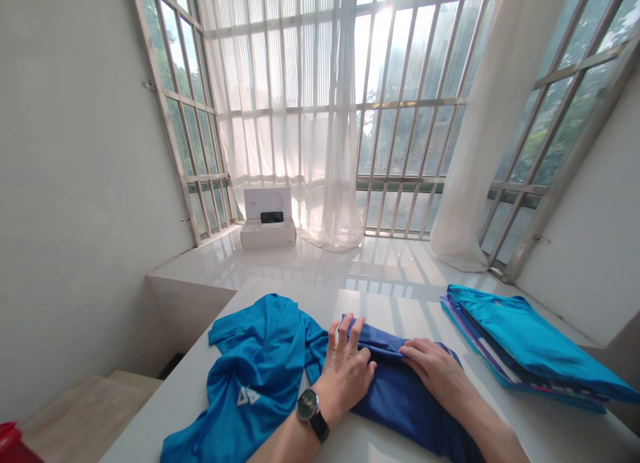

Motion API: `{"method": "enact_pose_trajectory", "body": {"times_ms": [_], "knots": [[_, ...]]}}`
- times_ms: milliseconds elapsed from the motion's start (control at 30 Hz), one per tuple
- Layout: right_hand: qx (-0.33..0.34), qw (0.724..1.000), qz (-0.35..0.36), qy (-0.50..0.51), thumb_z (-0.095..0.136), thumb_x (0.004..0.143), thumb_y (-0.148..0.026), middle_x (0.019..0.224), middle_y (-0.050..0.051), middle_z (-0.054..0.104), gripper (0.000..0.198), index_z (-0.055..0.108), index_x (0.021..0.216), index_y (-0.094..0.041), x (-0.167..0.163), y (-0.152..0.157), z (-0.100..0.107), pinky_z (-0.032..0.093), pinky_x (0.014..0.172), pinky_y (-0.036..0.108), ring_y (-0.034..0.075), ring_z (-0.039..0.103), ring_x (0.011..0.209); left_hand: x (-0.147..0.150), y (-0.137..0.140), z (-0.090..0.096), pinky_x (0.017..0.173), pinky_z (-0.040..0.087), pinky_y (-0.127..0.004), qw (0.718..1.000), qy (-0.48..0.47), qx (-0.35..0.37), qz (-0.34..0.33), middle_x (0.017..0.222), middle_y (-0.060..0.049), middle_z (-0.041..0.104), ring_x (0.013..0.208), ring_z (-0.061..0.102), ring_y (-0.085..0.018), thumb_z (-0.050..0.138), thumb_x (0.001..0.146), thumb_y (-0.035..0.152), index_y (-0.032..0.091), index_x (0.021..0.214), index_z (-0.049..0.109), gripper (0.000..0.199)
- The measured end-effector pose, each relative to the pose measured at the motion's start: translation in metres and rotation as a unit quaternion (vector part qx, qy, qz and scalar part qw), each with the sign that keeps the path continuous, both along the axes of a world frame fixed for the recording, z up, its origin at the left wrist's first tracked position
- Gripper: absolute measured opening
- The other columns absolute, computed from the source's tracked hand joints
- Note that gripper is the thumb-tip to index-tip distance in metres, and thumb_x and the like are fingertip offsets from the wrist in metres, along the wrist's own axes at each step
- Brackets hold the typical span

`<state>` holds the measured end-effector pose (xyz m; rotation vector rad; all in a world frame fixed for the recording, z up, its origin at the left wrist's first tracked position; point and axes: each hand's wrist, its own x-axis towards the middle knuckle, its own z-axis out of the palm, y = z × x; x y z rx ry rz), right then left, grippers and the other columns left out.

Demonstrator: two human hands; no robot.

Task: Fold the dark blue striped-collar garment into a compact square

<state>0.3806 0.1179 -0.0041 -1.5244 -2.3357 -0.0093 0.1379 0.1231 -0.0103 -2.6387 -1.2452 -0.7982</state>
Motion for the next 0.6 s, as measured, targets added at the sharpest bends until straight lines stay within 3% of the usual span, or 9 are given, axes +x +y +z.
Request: {"method": "enact_pose_trajectory", "body": {"times_ms": [200, 600], "knots": [[-0.054, 0.998, 0.002, 0.032, 0.051, 0.096, -0.029, 0.100, 0.006, 0.074, 0.024, 0.075, 0.095, -0.026, -0.0009, -0.0036, 0.0025, 0.055, 0.085, 0.036, 0.022, 0.069, 0.093, 0.0013, 0.0025, -0.0008, 0.105, 0.041, -0.051, 0.998, 0.011, -0.055, -0.009, 0.118, -0.009, 0.067, 0.110, 0.058, -0.027, 0.053, 0.097, 0.039, 0.018, 0.101, 0.069, 0.026], [-0.080, 0.994, -0.017, 0.068, 0.052, 0.090, -0.030, 0.098, 0.005, 0.075, 0.023, 0.074, 0.090, -0.027, 0.0029, -0.0087, 0.0092, 0.054, 0.083, 0.033, 0.022, 0.070, 0.091, 0.0032, 0.0068, -0.0006, 0.099, 0.045, -0.044, 0.998, -0.006, -0.060, -0.030, 0.104, -0.008, 0.070, 0.100, 0.062, -0.024, 0.061, 0.094, 0.035, 0.016, 0.096, 0.069, 0.020]]}}
